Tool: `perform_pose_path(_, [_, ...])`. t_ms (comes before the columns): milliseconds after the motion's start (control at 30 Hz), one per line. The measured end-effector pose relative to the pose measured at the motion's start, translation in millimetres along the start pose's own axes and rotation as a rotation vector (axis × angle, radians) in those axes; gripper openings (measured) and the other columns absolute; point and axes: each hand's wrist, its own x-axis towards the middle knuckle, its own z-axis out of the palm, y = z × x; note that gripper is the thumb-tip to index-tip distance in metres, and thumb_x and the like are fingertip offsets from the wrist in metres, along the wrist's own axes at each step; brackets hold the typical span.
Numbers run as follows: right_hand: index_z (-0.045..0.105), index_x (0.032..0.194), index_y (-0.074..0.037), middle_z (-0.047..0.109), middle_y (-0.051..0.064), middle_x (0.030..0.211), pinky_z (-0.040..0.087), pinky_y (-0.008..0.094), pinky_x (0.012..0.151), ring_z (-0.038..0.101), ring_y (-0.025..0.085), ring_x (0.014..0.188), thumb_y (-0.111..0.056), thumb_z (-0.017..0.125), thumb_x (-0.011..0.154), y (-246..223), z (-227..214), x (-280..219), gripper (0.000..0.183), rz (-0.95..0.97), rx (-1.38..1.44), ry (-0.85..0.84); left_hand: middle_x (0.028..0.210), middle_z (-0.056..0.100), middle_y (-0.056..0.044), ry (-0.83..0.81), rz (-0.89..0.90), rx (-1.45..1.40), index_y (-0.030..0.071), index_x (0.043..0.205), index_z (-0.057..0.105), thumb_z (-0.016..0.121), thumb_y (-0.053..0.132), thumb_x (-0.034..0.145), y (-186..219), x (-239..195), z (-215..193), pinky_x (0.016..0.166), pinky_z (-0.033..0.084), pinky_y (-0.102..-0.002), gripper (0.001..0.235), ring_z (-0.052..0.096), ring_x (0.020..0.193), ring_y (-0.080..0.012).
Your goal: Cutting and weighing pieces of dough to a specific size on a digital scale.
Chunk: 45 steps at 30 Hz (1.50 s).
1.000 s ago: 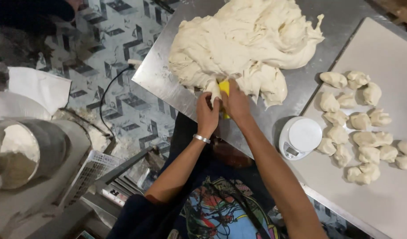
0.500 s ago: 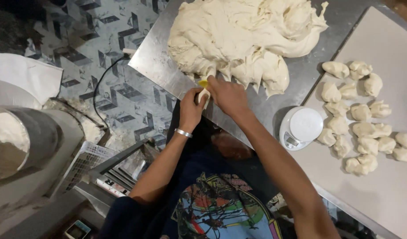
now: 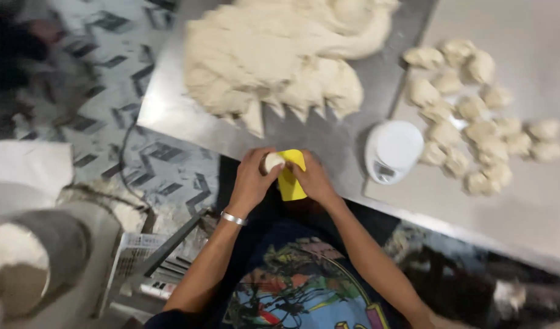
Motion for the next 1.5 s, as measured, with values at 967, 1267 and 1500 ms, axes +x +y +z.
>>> perform_pose_path(967, [0.057,0.123,-0.008,0.074,0.022,0.093,0.056,0.050,0.068,0.072,0.044,0.089,-0.032,0.065,0.101,13.2,-9.6,-61.1,0.033,-0.032,0.090,0.395,0.124,0.051,-0.017,0.423,0.187,0.150,-0.003,0.134,0.050,0.083,0.018,0.097,-54.1,58.6,28.6,0.100,0.045,-0.042,0.054,0.053,0.111,-0.0299])
perform_pose_path(1267, [0.058,0.126,-0.010,0.074,0.021,0.095,0.058,0.048,0.070,0.074,0.042,0.089,-0.029,0.064,0.101,6.7,-16.6,-64.2,0.032,-0.053,0.139,0.396,0.116,0.059,-0.012,0.522,0.209,0.061,-0.001,0.124,0.059,0.073,0.006,0.101,-62.9,70.4,27.2,0.081,0.051,-0.034,0.028,0.058,0.093,-0.0224])
perform_pose_path(1500, [0.058,0.125,-0.008,0.074,0.022,0.094,0.057,0.048,0.069,0.073,0.043,0.088,-0.029,0.064,0.101,-0.4,-19.1,-63.1,0.033,-0.058,0.135,0.389,0.106,0.070,-0.011,0.509,0.199,0.108,-0.001,0.122,0.065,0.072,0.005,0.103,-72.5,49.0,16.4,0.084,0.054,-0.031,0.021,0.064,0.092,-0.0198])
